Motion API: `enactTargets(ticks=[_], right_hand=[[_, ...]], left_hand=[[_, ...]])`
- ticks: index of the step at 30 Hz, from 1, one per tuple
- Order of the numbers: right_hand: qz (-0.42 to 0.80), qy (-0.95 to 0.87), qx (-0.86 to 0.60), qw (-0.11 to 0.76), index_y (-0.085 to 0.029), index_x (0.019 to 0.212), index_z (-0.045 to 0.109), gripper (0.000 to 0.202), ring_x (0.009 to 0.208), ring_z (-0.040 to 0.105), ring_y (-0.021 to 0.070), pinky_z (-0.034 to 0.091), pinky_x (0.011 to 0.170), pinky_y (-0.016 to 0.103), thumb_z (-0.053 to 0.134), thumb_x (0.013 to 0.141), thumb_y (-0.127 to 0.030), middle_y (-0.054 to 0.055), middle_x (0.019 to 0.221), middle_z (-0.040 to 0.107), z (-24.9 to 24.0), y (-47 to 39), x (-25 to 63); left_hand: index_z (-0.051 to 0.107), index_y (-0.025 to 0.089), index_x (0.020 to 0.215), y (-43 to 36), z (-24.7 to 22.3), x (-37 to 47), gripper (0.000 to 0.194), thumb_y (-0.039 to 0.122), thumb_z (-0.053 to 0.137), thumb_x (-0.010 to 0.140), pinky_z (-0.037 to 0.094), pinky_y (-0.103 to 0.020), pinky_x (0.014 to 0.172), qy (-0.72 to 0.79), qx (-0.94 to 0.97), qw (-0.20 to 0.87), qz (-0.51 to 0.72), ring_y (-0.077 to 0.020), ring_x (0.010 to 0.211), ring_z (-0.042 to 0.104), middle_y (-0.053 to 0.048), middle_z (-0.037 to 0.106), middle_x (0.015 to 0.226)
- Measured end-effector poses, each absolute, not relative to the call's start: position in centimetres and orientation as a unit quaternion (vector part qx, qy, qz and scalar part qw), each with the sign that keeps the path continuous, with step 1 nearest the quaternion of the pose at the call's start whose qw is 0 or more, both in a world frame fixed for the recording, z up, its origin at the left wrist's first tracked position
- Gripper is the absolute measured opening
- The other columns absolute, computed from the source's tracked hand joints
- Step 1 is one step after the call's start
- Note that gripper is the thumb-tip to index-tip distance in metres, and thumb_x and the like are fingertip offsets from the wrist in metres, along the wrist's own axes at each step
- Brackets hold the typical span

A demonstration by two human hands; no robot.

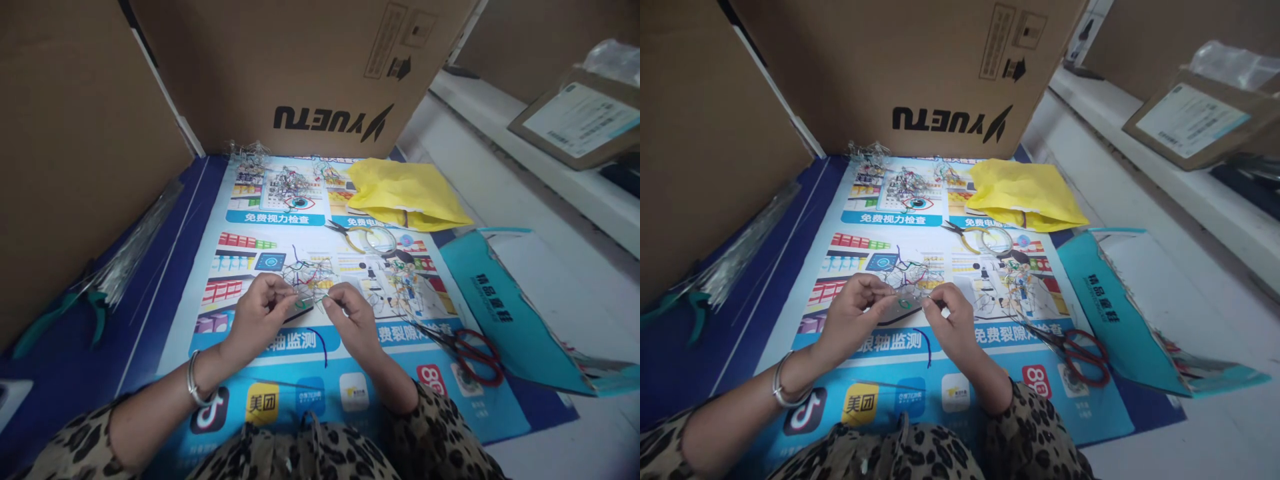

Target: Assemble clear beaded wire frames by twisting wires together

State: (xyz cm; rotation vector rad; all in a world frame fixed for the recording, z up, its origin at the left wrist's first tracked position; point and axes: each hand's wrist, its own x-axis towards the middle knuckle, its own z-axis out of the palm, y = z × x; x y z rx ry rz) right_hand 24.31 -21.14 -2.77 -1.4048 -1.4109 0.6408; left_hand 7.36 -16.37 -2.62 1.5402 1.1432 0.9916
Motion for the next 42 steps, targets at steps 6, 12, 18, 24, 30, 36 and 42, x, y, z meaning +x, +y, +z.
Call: enactTargets(ticks=[6, 12, 18, 24, 30, 36, 42], right_hand=[[0.208, -0.61, -0.584, 0.494, -0.019, 0.076, 0.058, 0.008, 0.069, 0.055, 0.0136, 0.047, 0.062, 0.026, 0.053, 0.081, -0.017, 0.003, 0.077, 0.058, -2.1, -21.3, 24.4], [0.092, -0.62, -0.607, 0.49, -0.022, 0.091, 0.064, 0.017, 0.081, 0.062, 0.0165, 0.053, 0.072, 0.03, 0.051, 0.085, -0.013, 0.005, 0.085, 0.064, -1.1, -22.5, 24.8], [0.112, -0.574, -0.634, 0.506, -0.025, 0.113, 0.057, 0.03, 0.074, 0.066, 0.017, 0.057, 0.067, 0.032, 0.058, 0.083, -0.017, 0.004, 0.091, 0.067, -1.9, -23.9, 24.1], [0.085, -0.636, -0.605, 0.471, -0.025, 0.095, 0.059, 0.017, 0.07, 0.066, 0.0153, 0.055, 0.065, 0.027, 0.058, 0.082, -0.013, 0.002, 0.082, 0.069, -1.2, -24.1, 23.3], [0.085, -0.713, -0.533, 0.447, -0.024, 0.102, 0.059, 0.028, 0.08, 0.064, 0.016, 0.054, 0.072, 0.029, 0.051, 0.082, -0.006, 0.004, 0.085, 0.068, -1.9, -24.2, 22.5], [0.108, -0.74, -0.513, 0.421, -0.024, 0.1, 0.062, 0.031, 0.078, 0.062, 0.0165, 0.054, 0.067, 0.029, 0.046, 0.081, -0.006, 0.005, 0.086, 0.066, -2.9, -24.4, 22.4], [0.109, -0.749, -0.524, 0.39, -0.021, 0.092, 0.063, 0.027, 0.075, 0.061, 0.0172, 0.052, 0.065, 0.03, 0.045, 0.079, -0.006, 0.006, 0.082, 0.065, -2.9, -24.1, 22.6]], left_hand=[[0.051, 0.018, 0.082, -16.2, -2.9, 7.3, 0.016, 0.028, 0.063, 0.077, 0.049, -0.023, 0.058, 0.488, 0.631, 0.431, 0.423, -0.011, 0.064, 0.061, 0.0, 0.063, 0.075], [0.054, 0.018, 0.083, -16.7, -3.8, 7.3, 0.012, 0.026, 0.062, 0.078, 0.05, -0.023, 0.059, 0.498, 0.655, 0.378, 0.424, -0.011, 0.065, 0.06, 0.0, 0.063, 0.075], [0.057, 0.019, 0.082, -17.5, -3.8, 7.5, 0.005, 0.022, 0.059, 0.078, 0.052, -0.023, 0.063, 0.498, 0.684, 0.346, 0.405, -0.0106, 0.065, 0.061, 0.002, 0.064, 0.073], [0.06, 0.02, 0.087, -17.8, -3.6, 7.4, 0.01, 0.023, 0.061, 0.078, 0.053, -0.023, 0.064, 0.492, 0.709, 0.309, 0.399, -0.0113, 0.066, 0.064, 0.002, 0.067, 0.075], [0.061, 0.02, 0.086, -18.0, -3.4, 7.4, 0.008, 0.024, 0.06, 0.079, 0.053, -0.023, 0.065, 0.488, 0.713, 0.306, 0.4, -0.0119, 0.068, 0.065, 0.002, 0.068, 0.076], [0.061, 0.02, 0.087, -18.0, -3.6, 7.4, 0.007, 0.021, 0.059, 0.08, 0.053, -0.022, 0.063, 0.463, 0.737, 0.288, 0.399, -0.0108, 0.068, 0.064, 0.002, 0.069, 0.077], [0.062, 0.019, 0.091, -18.0, -3.9, 6.9, 0.011, 0.015, 0.056, 0.082, 0.054, -0.023, 0.072, 0.383, 0.794, 0.234, 0.41, -0.0124, 0.078, 0.066, -0.002, 0.07, 0.084]])
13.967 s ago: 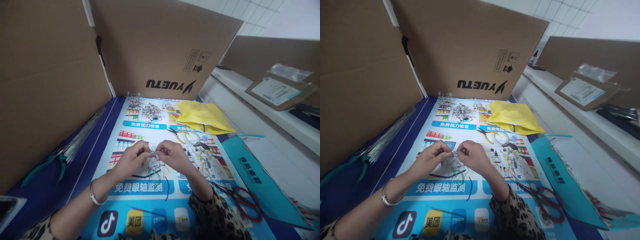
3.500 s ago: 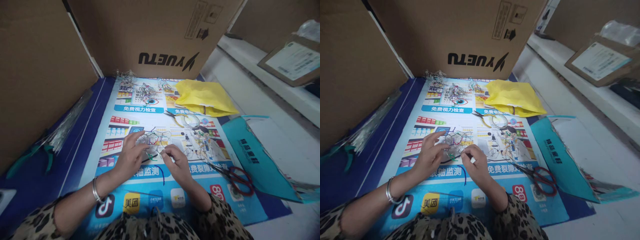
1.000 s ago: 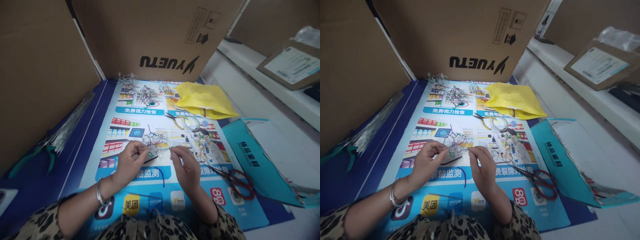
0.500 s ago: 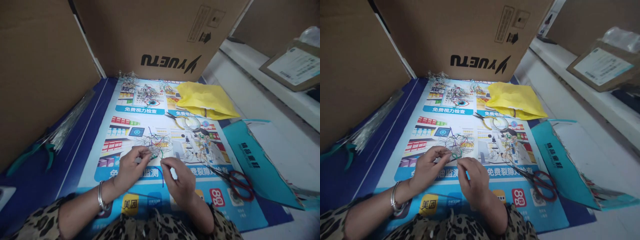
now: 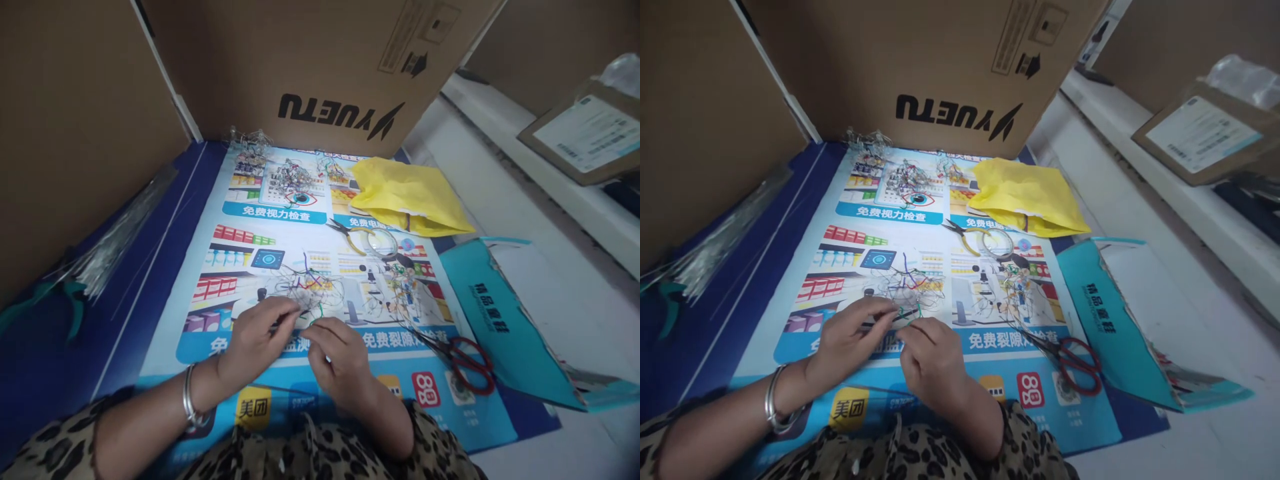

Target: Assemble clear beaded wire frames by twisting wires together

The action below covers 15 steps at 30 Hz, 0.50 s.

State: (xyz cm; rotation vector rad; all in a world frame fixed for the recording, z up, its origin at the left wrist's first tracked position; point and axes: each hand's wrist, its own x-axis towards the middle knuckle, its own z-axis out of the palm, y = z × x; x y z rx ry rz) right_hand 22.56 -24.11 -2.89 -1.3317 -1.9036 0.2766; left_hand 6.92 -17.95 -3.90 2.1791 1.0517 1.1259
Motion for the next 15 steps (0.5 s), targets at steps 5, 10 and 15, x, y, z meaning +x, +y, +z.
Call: enactTargets(ticks=[5, 10, 15], right_hand=[[0.12, -0.742, -0.547, 0.369, -0.021, 0.092, 0.062, 0.027, 0.076, 0.061, 0.0172, 0.053, 0.065, 0.029, 0.044, 0.079, -0.006, 0.006, 0.082, 0.066, -3.22, -23.88, 22.85], [0.123, -0.742, -0.551, 0.361, -0.02, 0.091, 0.063, 0.026, 0.078, 0.062, 0.0178, 0.053, 0.071, 0.03, 0.045, 0.078, -0.005, 0.006, 0.083, 0.066, -3.59, -23.91, 23.07], [0.134, -0.738, -0.555, 0.359, -0.019, 0.089, 0.064, 0.024, 0.078, 0.061, 0.018, 0.053, 0.07, 0.031, 0.045, 0.08, -0.008, 0.007, 0.082, 0.066, -3.73, -23.8, 23.28]], left_hand=[[0.062, 0.018, 0.096, -18.14, -4.29, 6.49, 0.018, 0.011, 0.058, 0.08, 0.056, -0.026, 0.077, 0.325, 0.828, 0.184, 0.418, -0.0144, 0.082, 0.067, -0.003, 0.071, 0.085], [0.062, 0.018, 0.096, -18.28, -4.05, 6.25, 0.019, 0.011, 0.06, 0.079, 0.057, -0.027, 0.076, 0.297, 0.847, 0.135, 0.42, -0.0154, 0.08, 0.068, -0.004, 0.072, 0.086], [0.063, 0.016, 0.095, -18.31, -3.75, 6.31, 0.017, 0.01, 0.059, 0.08, 0.057, -0.027, 0.075, 0.279, 0.859, 0.116, 0.414, -0.0159, 0.08, 0.068, -0.005, 0.072, 0.085]])
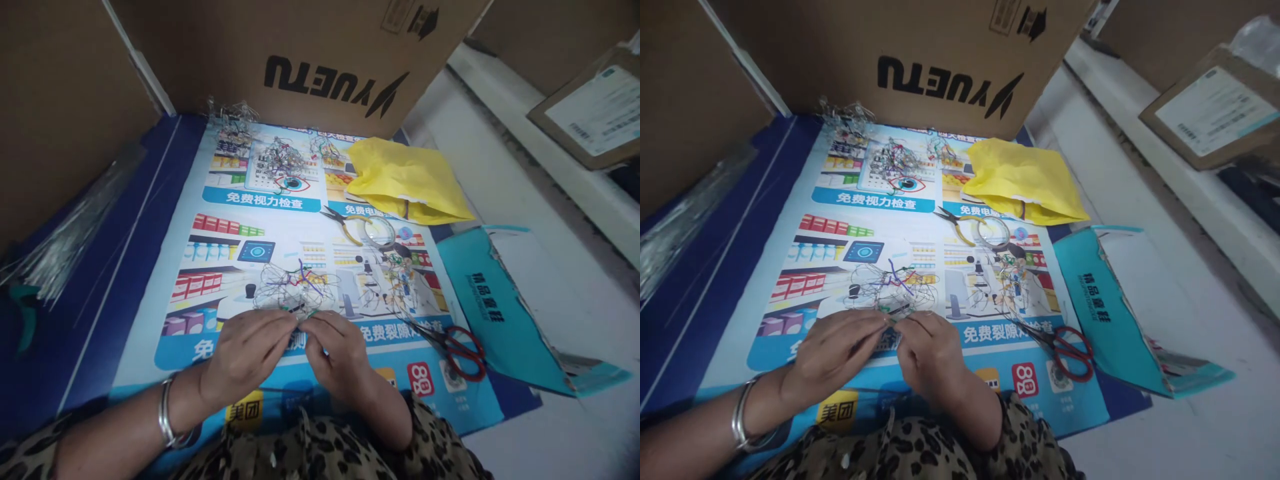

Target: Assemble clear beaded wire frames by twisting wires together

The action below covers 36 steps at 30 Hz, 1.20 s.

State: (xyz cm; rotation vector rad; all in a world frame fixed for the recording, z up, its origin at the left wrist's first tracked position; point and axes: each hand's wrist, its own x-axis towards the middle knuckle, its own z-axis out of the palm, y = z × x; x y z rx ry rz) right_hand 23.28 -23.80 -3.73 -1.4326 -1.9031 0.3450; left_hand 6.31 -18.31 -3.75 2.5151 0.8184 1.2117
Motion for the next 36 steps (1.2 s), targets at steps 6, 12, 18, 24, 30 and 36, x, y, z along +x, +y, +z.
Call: enactTargets(ticks=[6, 12, 18, 24, 30, 36], right_hand=[[0.141, -0.721, -0.566, 0.374, -0.018, 0.091, 0.064, 0.026, 0.079, 0.062, 0.0173, 0.054, 0.072, 0.031, 0.044, 0.079, -0.007, 0.007, 0.081, 0.067, -4.0, -23.8, 23.3], [0.209, -0.681, -0.577, 0.4, -0.017, 0.104, 0.062, 0.029, 0.084, 0.064, 0.0172, 0.053, 0.076, 0.029, 0.047, 0.081, -0.007, 0.008, 0.09, 0.069, -3.4, -24.0, 22.9], [0.345, -0.565, -0.601, 0.447, -0.018, 0.104, 0.065, 0.024, 0.072, 0.064, 0.0146, 0.052, 0.064, 0.024, 0.052, 0.083, -0.017, 0.006, 0.084, 0.07, -2.8, -24.7, 22.3], [0.487, -0.418, -0.59, 0.489, -0.02, 0.099, 0.066, 0.021, 0.043, 0.046, 0.0058, 0.04, 0.042, 0.017, 0.057, 0.084, -0.03, -0.004, 0.056, 0.054, -3.2, -24.9, 22.0], [0.519, -0.355, -0.587, 0.511, -0.02, 0.088, 0.067, 0.016, 0.042, 0.041, 0.0045, 0.036, 0.041, 0.016, 0.063, 0.08, -0.033, -0.006, 0.051, 0.048, -3.4, -24.7, 21.9], [0.536, -0.334, -0.599, 0.493, -0.017, 0.076, 0.064, 0.017, 0.04, 0.037, 0.0047, 0.032, 0.039, 0.017, 0.065, 0.077, -0.034, -0.007, 0.046, 0.045, -3.2, -24.6, 22.0]], left_hand=[[0.064, 0.012, 0.093, -18.4, -3.9, 6.3, 0.015, 0.009, 0.06, 0.079, 0.057, -0.027, 0.075, 0.261, 0.865, 0.108, 0.414, -0.0157, 0.08, 0.068, -0.007, 0.072, 0.085], [0.063, 0.012, 0.096, -18.5, -4.2, 6.3, 0.018, 0.008, 0.061, 0.079, 0.057, -0.029, 0.074, 0.264, 0.866, 0.112, 0.41, -0.0166, 0.081, 0.068, -0.007, 0.072, 0.087], [0.062, 0.012, 0.096, -18.5, -4.2, 6.3, 0.018, 0.009, 0.062, 0.078, 0.056, -0.029, 0.075, 0.26, 0.865, 0.126, 0.409, -0.0169, 0.082, 0.068, -0.007, 0.072, 0.087], [0.062, 0.013, 0.095, -18.6, -4.0, 6.4, 0.018, 0.009, 0.063, 0.078, 0.055, -0.027, 0.076, 0.258, 0.864, 0.129, 0.413, -0.0156, 0.08, 0.068, -0.006, 0.072, 0.086], [0.062, 0.012, 0.095, -18.6, -4.0, 6.5, 0.018, 0.007, 0.061, 0.078, 0.055, -0.026, 0.076, 0.247, 0.87, 0.128, 0.407, -0.0153, 0.081, 0.067, -0.007, 0.071, 0.086], [0.062, 0.011, 0.095, -18.6, -4.0, 6.5, 0.019, 0.006, 0.062, 0.077, 0.055, -0.027, 0.076, 0.246, 0.868, 0.129, 0.412, -0.0153, 0.08, 0.067, -0.007, 0.071, 0.085]])
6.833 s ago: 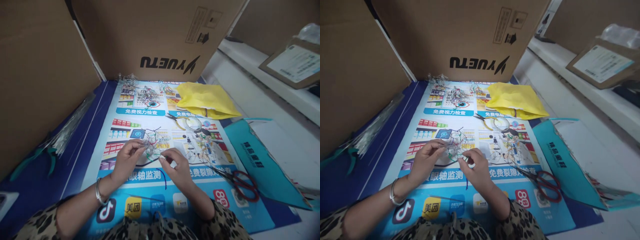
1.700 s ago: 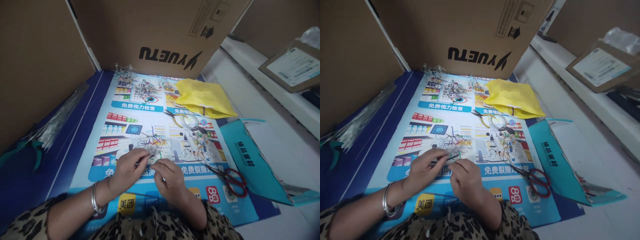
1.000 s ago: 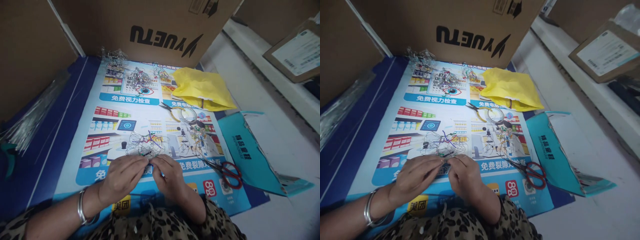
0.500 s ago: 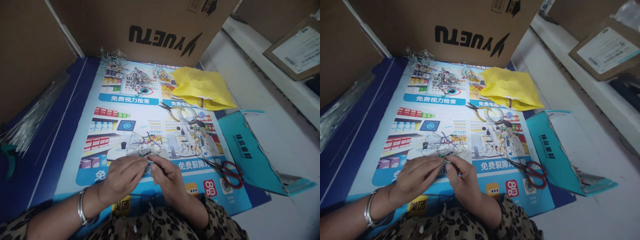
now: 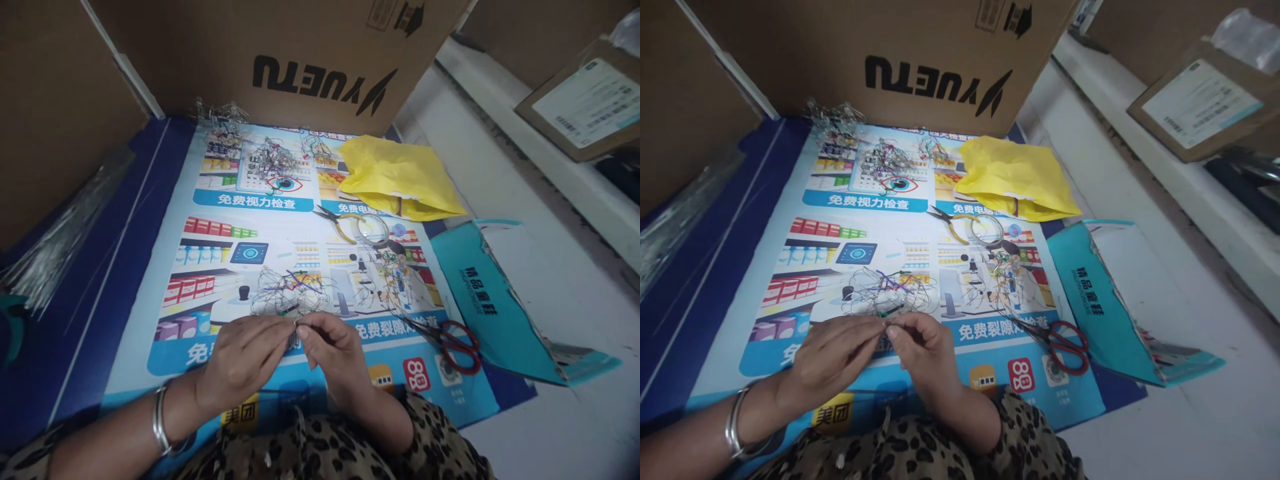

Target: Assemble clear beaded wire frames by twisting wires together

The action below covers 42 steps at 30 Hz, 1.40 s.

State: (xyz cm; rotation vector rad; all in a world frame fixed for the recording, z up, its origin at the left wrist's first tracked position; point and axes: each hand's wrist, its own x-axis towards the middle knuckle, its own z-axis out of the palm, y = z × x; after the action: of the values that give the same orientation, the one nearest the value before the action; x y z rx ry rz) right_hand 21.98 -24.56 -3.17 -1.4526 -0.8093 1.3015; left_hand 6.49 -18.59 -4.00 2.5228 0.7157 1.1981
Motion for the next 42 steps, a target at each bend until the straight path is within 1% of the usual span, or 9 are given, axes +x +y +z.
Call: enactTargets(ticks=[6, 11, 15, 23, 27, 31, 36, 38, 42], right_hand=[[0.548, -0.306, -0.593, 0.504, -0.016, 0.074, 0.063, 0.02, 0.039, 0.035, 0.0047, 0.029, 0.038, 0.018, 0.067, 0.075, -0.036, -0.007, 0.045, 0.044, -3.3, -24.5, 21.9], [0.56, -0.279, -0.584, 0.517, -0.016, 0.069, 0.061, 0.022, 0.039, 0.034, 0.0043, 0.028, 0.039, 0.018, 0.065, 0.077, -0.036, -0.007, 0.044, 0.044, -3.5, -24.5, 21.7], [0.568, -0.256, -0.587, 0.517, -0.016, 0.067, 0.058, 0.021, 0.038, 0.034, 0.0044, 0.027, 0.039, 0.019, 0.067, 0.075, -0.034, -0.007, 0.043, 0.044, -3.3, -24.7, 21.9], [0.556, -0.262, -0.606, 0.505, -0.016, 0.071, 0.06, 0.016, 0.043, 0.037, 0.0057, 0.03, 0.044, 0.02, 0.067, 0.075, -0.03, -0.007, 0.046, 0.045, -3.1, -25.4, 23.5], [0.52, -0.303, -0.641, 0.476, -0.016, 0.071, 0.06, 0.016, 0.046, 0.038, 0.0067, 0.031, 0.046, 0.021, 0.064, 0.076, -0.031, -0.006, 0.051, 0.045, -2.7, -25.2, 24.1], [0.419, -0.384, -0.691, 0.446, -0.017, 0.076, 0.058, 0.017, 0.055, 0.042, 0.0091, 0.036, 0.052, 0.022, 0.062, 0.077, -0.034, -0.003, 0.062, 0.051, -2.4, -25.0, 24.4], [0.312, -0.424, -0.73, 0.437, -0.019, 0.068, 0.051, 0.021, 0.055, 0.041, 0.0096, 0.037, 0.053, 0.023, 0.063, 0.077, -0.034, -0.004, 0.059, 0.046, -2.6, -24.9, 24.4], [0.31, -0.421, -0.733, 0.435, -0.019, 0.068, 0.051, 0.022, 0.055, 0.04, 0.0094, 0.036, 0.052, 0.022, 0.063, 0.077, -0.034, -0.004, 0.059, 0.046, -2.8, -24.8, 24.5], [0.357, -0.399, -0.72, 0.441, -0.018, 0.069, 0.053, 0.023, 0.055, 0.041, 0.0093, 0.036, 0.051, 0.022, 0.062, 0.078, -0.037, -0.004, 0.06, 0.048, -3.0, -24.5, 24.7]], left_hand=[[0.062, 0.011, 0.095, -18.7, -4.0, 6.6, 0.016, 0.008, 0.06, 0.079, 0.056, -0.027, 0.073, 0.247, 0.87, 0.119, 0.409, -0.0154, 0.079, 0.067, -0.007, 0.071, 0.085], [0.061, 0.014, 0.097, -18.7, -4.2, 6.7, 0.016, 0.011, 0.059, 0.081, 0.057, -0.026, 0.073, 0.253, 0.872, 0.111, 0.403, -0.015, 0.079, 0.068, -0.005, 0.072, 0.085], [0.061, 0.014, 0.095, -18.6, -4.1, 6.7, 0.016, 0.01, 0.059, 0.08, 0.056, -0.026, 0.074, 0.271, 0.865, 0.111, 0.406, -0.0149, 0.077, 0.068, -0.004, 0.072, 0.083], [0.062, 0.014, 0.096, -18.5, -4.0, 6.4, 0.019, 0.009, 0.061, 0.078, 0.055, -0.026, 0.078, 0.28, 0.865, 0.114, 0.4, -0.0148, 0.08, 0.068, -0.004, 0.072, 0.086], [0.061, 0.014, 0.097, -18.4, -4.0, 6.4, 0.019, 0.01, 0.061, 0.078, 0.056, -0.026, 0.075, 0.272, 0.868, 0.113, 0.399, -0.015, 0.08, 0.068, -0.005, 0.072, 0.086], [0.061, 0.013, 0.098, -18.3, -3.9, 6.4, 0.02, 0.009, 0.061, 0.079, 0.057, -0.026, 0.073, 0.249, 0.876, 0.108, 0.4, -0.0154, 0.082, 0.069, -0.006, 0.073, 0.087], [0.06, 0.013, 0.101, -18.5, -4.3, 6.3, 0.021, 0.01, 0.058, 0.081, 0.058, -0.025, 0.071, 0.225, 0.881, 0.11, 0.402, -0.0148, 0.084, 0.068, -0.007, 0.073, 0.089], [0.06, 0.013, 0.102, -18.7, -4.5, 6.3, 0.022, 0.01, 0.058, 0.081, 0.058, -0.025, 0.07, 0.217, 0.885, 0.107, 0.399, -0.0152, 0.085, 0.068, -0.007, 0.072, 0.091], [0.059, 0.012, 0.105, -19.0, -4.7, 6.2, 0.024, 0.01, 0.057, 0.081, 0.057, -0.027, 0.072, 0.193, 0.898, 0.091, 0.386, -0.0172, 0.089, 0.068, -0.009, 0.071, 0.097]])
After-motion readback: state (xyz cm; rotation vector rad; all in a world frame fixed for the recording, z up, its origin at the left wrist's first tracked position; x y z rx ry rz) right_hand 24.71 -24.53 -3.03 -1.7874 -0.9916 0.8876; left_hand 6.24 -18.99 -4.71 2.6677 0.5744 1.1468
